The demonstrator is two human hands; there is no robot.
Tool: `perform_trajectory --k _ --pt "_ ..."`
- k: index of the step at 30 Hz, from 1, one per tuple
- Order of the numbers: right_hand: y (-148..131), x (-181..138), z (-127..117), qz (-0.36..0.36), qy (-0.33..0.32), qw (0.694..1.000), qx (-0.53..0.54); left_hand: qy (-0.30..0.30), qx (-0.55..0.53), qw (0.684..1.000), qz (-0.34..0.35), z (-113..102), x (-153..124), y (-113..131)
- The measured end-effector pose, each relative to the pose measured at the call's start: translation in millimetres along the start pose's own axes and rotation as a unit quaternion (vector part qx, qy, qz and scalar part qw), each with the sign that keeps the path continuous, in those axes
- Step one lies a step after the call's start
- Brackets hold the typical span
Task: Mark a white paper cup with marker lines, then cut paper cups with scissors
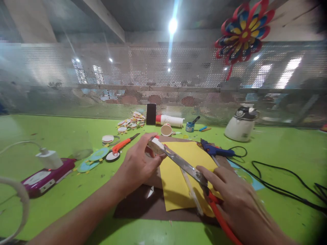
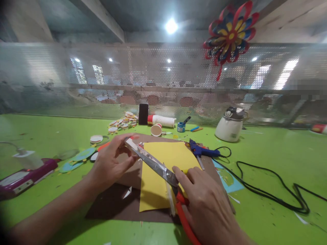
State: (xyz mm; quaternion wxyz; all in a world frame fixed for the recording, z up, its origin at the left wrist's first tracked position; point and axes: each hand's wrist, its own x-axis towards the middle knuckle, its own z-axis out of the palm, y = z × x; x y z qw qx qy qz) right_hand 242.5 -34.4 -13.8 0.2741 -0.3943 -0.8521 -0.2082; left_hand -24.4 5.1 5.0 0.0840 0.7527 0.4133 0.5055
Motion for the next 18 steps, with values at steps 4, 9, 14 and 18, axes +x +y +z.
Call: perform_trajectory --k 4,9,14,18 --pt "0.6 -1.2 1.1 -0.001 0.006 1.0 -0.012 -0.007 0.0 1.0 0.006 -1.0 -0.6 0.3" --pt "1.0 -2.0 1.8 -0.01 0.014 0.999 -0.033 -0.007 -0.002 1.0 0.015 -0.2 -0.8 3.3" --pt "0.3 -0.9 1.6 -0.01 0.016 1.0 -0.017 -0.006 0.003 1.0 0.014 0.1 -0.8 5.5" --pt "-0.4 -1.0 0.5 -0.013 0.02 1.0 -0.006 -0.007 -0.004 1.0 0.009 0.8 -1.2 4.6"
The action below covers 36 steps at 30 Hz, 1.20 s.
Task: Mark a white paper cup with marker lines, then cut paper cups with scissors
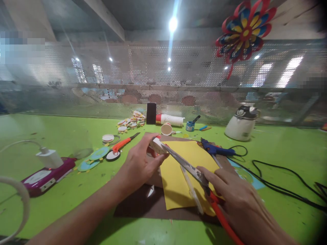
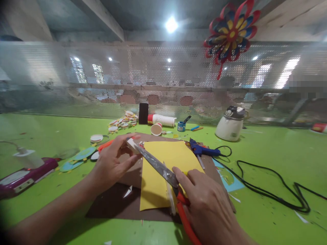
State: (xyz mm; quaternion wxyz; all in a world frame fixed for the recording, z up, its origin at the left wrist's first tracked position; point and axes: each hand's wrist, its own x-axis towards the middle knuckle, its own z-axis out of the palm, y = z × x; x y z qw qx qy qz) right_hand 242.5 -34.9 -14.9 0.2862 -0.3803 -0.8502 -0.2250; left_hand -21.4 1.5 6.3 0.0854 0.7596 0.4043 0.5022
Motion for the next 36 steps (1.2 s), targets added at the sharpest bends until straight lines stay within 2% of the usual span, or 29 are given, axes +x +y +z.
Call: perform_trajectory --k 9,25,36 --pt "0.7 -0.7 -1.2 0.011 -0.016 1.0 0.019 -0.025 -0.051 0.998 -0.036 -0.3 1.6 1.2" --pt "3.1 -0.9 -2.5 -0.021 -0.016 1.0 0.015 -0.046 -0.048 0.997 -0.035 0.2 -0.3 -4.1" --pt "2.6 -0.3 -4.0 -0.027 -0.008 1.0 0.009 -0.036 -0.049 0.998 -0.029 -0.5 -0.7 -2.1"
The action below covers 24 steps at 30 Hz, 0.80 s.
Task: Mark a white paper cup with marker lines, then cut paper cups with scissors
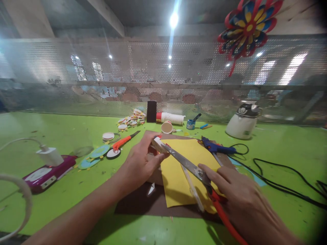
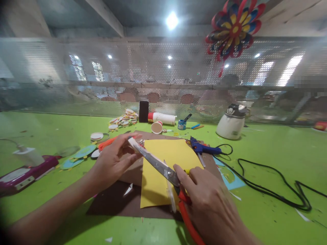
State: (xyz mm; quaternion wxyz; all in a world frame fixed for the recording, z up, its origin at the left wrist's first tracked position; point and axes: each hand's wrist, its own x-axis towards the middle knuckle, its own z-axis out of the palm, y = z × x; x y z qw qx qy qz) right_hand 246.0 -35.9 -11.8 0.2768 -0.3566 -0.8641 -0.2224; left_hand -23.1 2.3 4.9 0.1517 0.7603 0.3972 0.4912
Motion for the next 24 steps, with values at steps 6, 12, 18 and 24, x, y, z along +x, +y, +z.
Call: perform_trajectory --k 6,12,18,24 --pt "-2.4 -0.7 0.6 0.007 0.024 1.0 -0.003 0.004 -0.02 1.0 -0.009 1.2 -0.1 6.8" --pt "-2.6 -0.7 0.3 0.007 0.028 1.0 0.002 0.01 -0.013 1.0 -0.006 1.2 1.1 8.3" --pt "-3.7 -1.6 1.5 0.012 0.026 0.999 0.017 0.015 -0.017 1.0 -0.004 1.6 0.1 8.1" --pt "-6.1 -0.3 -0.9 0.017 0.019 1.0 0.002 0.023 -0.008 1.0 -0.004 2.6 0.0 8.8"
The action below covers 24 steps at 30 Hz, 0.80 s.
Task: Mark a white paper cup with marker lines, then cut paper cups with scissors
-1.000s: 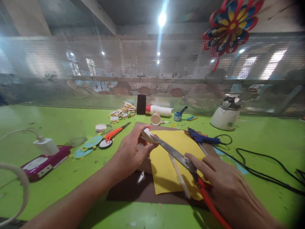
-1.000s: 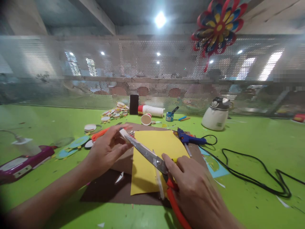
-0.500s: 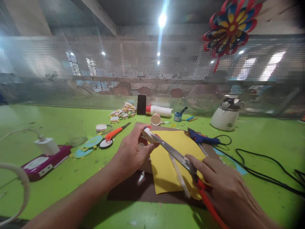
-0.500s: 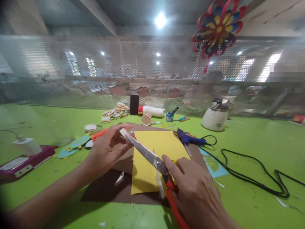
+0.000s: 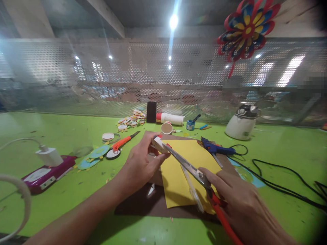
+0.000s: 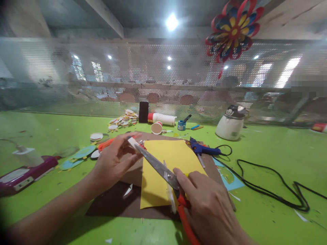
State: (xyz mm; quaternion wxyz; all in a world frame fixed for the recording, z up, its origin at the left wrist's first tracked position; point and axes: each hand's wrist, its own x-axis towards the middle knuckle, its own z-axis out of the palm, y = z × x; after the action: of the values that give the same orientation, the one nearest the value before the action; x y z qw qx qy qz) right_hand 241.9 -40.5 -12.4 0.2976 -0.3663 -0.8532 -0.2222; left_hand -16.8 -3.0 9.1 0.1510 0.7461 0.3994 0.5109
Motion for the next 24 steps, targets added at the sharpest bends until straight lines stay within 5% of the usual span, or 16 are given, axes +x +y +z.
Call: perform_trajectory --k 24 --pt "-3.2 -0.1 2.6 0.022 -0.011 0.999 0.036 0.018 0.035 0.999 -0.004 6.6 -4.4 -5.1"
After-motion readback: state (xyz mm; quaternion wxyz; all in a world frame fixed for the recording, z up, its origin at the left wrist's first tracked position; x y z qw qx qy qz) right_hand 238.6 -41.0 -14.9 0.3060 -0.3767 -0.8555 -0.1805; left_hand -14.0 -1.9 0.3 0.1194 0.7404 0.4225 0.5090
